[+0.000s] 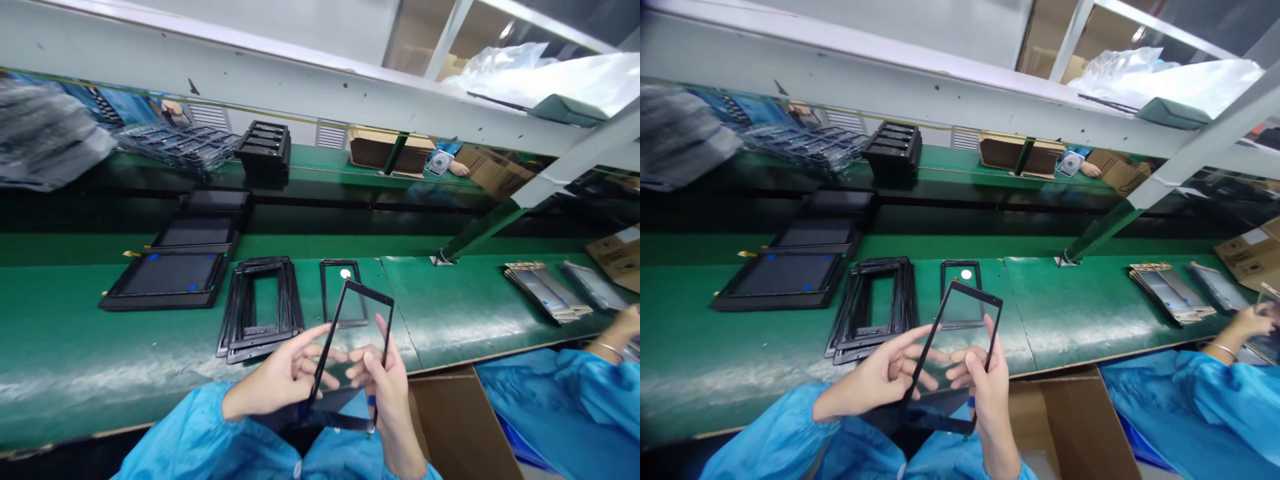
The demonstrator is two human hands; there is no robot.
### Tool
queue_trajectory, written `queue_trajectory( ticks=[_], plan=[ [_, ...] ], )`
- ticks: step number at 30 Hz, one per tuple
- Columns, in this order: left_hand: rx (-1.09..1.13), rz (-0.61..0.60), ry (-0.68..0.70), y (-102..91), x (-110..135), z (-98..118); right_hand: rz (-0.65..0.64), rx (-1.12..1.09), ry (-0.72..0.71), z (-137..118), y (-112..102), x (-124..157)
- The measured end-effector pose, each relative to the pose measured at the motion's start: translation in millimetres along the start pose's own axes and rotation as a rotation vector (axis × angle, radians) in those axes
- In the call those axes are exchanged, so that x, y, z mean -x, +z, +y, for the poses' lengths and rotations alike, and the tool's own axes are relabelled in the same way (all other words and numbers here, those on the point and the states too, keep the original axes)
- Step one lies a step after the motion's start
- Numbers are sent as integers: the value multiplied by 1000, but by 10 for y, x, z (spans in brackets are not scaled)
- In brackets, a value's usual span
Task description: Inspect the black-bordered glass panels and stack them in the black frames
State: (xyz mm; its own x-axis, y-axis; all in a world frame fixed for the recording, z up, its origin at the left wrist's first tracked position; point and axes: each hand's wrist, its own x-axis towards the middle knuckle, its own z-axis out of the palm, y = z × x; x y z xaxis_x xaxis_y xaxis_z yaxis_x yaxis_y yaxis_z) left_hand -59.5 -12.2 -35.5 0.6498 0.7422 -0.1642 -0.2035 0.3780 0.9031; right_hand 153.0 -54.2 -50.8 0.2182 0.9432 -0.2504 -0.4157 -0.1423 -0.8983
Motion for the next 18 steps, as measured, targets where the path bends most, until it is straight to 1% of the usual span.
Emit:
queue_trajectory(
  ticks=[3, 6, 8, 10, 12, 15, 18],
  plan=[
    [19, 69, 99, -30, -99, 143, -46, 41, 12, 52, 41, 82],
    [34, 54, 104, -60, -190, 258, -43, 50, 20, 78, 71, 152],
    [25, 62, 92, -64, -230, 278, -48, 51, 27, 74, 71, 180],
    [9, 97, 107, -61, -255, 263, -65, 53, 36, 64, 60, 196],
    [12, 108, 115, -57, -265, 245, -76, 53, 39, 63, 48, 196],
    [64, 101, 89, -47, -241, 231, -26, 24, 29, 97, 46, 150],
    [130, 217, 62, -26, -165, 176, 86, -72, -5, 158, 61, 58]
  ],
)
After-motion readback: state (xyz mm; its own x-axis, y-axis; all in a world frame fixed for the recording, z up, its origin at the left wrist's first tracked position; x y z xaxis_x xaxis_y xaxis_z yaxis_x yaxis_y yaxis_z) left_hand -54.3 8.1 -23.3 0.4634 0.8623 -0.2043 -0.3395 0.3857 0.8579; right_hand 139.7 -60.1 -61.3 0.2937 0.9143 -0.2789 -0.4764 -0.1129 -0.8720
